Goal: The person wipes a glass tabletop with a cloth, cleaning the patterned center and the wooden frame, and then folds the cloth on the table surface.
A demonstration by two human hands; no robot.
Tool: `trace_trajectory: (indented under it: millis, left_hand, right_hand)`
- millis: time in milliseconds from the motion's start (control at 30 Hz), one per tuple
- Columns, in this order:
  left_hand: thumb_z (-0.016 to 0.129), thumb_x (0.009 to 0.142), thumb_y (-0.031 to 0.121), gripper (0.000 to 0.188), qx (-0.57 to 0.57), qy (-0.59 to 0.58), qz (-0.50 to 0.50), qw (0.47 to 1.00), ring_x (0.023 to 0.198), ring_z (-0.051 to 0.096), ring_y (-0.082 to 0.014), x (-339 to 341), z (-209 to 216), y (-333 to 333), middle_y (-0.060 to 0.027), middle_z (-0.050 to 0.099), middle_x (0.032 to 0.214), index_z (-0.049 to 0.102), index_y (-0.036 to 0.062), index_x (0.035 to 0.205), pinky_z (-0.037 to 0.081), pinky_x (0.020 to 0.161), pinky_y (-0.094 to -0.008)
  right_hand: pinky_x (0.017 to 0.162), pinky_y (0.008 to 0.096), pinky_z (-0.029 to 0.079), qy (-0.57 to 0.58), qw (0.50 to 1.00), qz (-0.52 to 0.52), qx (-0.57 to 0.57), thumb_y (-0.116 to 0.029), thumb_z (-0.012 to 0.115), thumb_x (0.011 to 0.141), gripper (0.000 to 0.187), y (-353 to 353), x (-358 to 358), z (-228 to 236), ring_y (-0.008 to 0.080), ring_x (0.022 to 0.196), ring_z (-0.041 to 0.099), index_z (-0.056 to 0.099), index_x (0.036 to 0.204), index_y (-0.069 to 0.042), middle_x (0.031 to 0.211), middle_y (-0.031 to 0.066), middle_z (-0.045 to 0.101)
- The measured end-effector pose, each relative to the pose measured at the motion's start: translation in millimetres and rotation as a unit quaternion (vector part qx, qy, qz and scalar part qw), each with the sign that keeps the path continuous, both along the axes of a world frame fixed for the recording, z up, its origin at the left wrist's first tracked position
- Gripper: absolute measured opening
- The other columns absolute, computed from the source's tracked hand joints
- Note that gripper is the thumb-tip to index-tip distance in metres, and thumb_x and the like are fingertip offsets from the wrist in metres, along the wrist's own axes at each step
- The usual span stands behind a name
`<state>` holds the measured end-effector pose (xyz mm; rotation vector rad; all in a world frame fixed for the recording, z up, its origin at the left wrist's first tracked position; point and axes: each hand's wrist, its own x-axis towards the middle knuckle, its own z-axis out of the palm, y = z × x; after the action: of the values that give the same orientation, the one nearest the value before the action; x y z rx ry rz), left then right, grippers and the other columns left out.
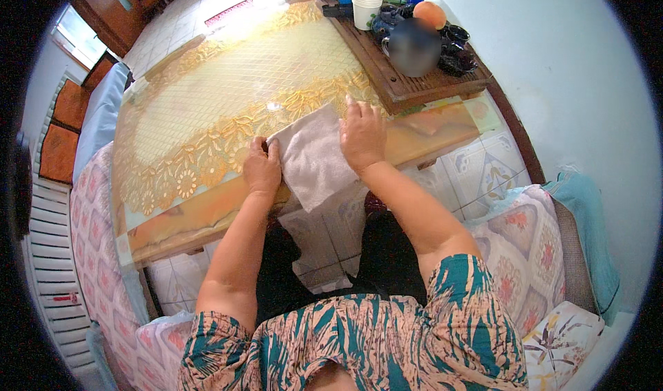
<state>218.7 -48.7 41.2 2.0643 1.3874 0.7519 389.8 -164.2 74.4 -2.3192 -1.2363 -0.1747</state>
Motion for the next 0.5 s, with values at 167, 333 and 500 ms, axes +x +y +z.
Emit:
trace_trajectory:
  millis: [167,333,500]
  left_hand:
    - [0.060,0.089,0.027,0.022,0.067,0.003,0.013,0.998,0.085,0.060,-0.0355,-3.9,-4.5,-8.3,-0.0141,0.061,0.091,0.056,0.0066,0.096,0.046,0.072,-0.0478]
    - [0.060,0.088,0.026,0.023,0.103,0.002,0.009,0.995,0.087,0.060,-0.0352,3.8,-5.8,-11.4,-0.0139,0.061,0.094,0.056,0.0055,0.096,0.047,0.073,-0.0461]
    - [0.066,0.086,0.022,0.035,-0.009,-0.164,-0.013,0.986,0.089,0.062,-0.0292,-23.4,-14.2,19.8,-0.0150,0.061,0.100,0.054,0.0015,0.112,0.050,0.076,-0.0394]
  right_hand:
    - [0.110,0.0462,0.025,-0.090,0.985,0.144,-0.024,-0.045,0.054,0.090,0.068,-14.6,-25.4,-29.3,0.0309,0.139,0.031,0.039,0.143,-0.006,0.148,0.0156,0.037]
    - [0.112,0.0462,0.022,-0.055,0.983,0.161,-0.065,-0.053,0.049,0.091,0.070,-22.1,-16.0,-39.4,0.0298,0.142,0.025,0.038,0.144,-0.008,0.153,0.0140,0.031]
    - [0.108,0.0465,0.030,0.208,0.964,0.145,0.084,-0.041,0.057,0.090,0.055,-30.6,4.4,-10.9,0.0321,0.133,0.040,0.052,0.132,-0.006,0.139,0.0166,0.049]
